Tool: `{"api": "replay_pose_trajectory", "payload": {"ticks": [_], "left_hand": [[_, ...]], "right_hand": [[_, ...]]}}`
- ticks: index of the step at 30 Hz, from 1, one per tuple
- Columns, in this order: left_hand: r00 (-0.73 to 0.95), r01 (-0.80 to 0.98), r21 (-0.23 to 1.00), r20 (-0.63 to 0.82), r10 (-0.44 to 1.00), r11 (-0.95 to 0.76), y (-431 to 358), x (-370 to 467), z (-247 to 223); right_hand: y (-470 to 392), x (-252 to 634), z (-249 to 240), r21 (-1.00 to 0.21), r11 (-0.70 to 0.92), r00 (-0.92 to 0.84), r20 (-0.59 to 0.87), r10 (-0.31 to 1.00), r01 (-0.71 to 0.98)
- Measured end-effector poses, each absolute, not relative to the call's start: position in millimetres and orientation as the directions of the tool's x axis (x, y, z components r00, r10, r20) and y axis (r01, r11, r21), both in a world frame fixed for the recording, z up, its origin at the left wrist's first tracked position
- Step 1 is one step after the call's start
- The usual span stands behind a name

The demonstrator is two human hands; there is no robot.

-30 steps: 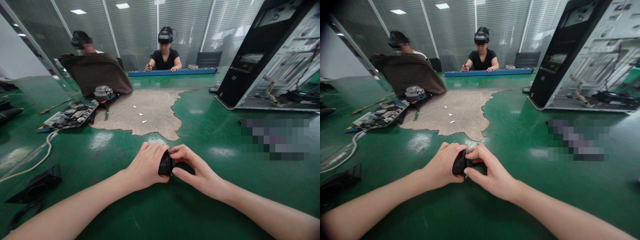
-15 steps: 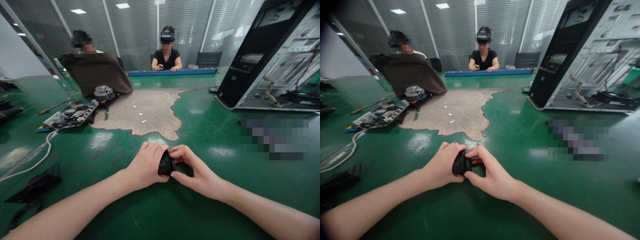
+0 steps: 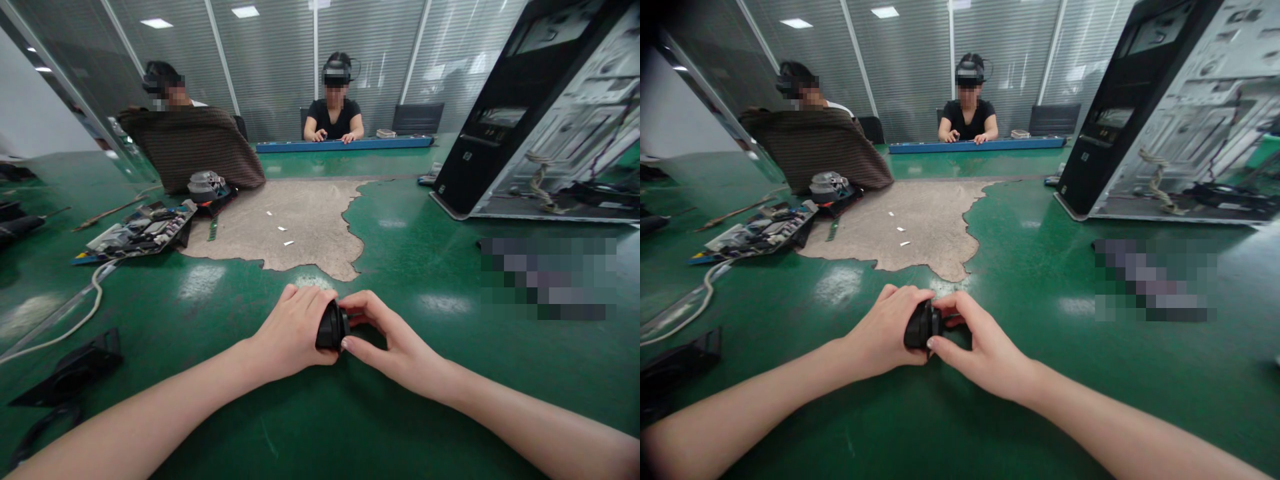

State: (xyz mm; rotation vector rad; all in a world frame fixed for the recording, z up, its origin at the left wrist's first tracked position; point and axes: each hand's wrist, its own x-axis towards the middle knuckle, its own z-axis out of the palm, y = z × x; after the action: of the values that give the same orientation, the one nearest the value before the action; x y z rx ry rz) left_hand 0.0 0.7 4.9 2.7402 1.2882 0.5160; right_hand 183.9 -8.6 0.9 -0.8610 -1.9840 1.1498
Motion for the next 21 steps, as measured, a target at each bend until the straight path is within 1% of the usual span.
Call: {"api": "replay_pose_trajectory", "payload": {"ticks": [4, 9, 16, 21], "left_hand": [[0.597, 0.731, 0.206, 0.269, 0.756, -0.65, 1.0, -0.4, 6.0], [0.589, 0.734, 0.211, 0.274, 0.76, -0.645, 0.5, 0.4, 6.8], [0.587, 0.736, 0.215, 0.269, 0.763, -0.642, 1.1, -0.1, 6.1], [0.591, 0.734, 0.21, 0.27, 0.76, -0.646, 1.1, 0.0, 6.6]], "right_hand": [[-9.1, 185.5, 1.1, -0.878, 0.442, -0.551, 0.281, 0.786, 0.182], [-5.7, 185.1, -4.2, -0.894, 0.43, -0.541, 0.301, 0.786, 0.127], [-8.4, 183.6, -1.4, -0.905, 0.382, -0.553, 0.224, 0.802, 0.187], [-9.3, 184.8, 1.2, -0.878, 0.437, -0.56, 0.267, 0.784, 0.193]]}}
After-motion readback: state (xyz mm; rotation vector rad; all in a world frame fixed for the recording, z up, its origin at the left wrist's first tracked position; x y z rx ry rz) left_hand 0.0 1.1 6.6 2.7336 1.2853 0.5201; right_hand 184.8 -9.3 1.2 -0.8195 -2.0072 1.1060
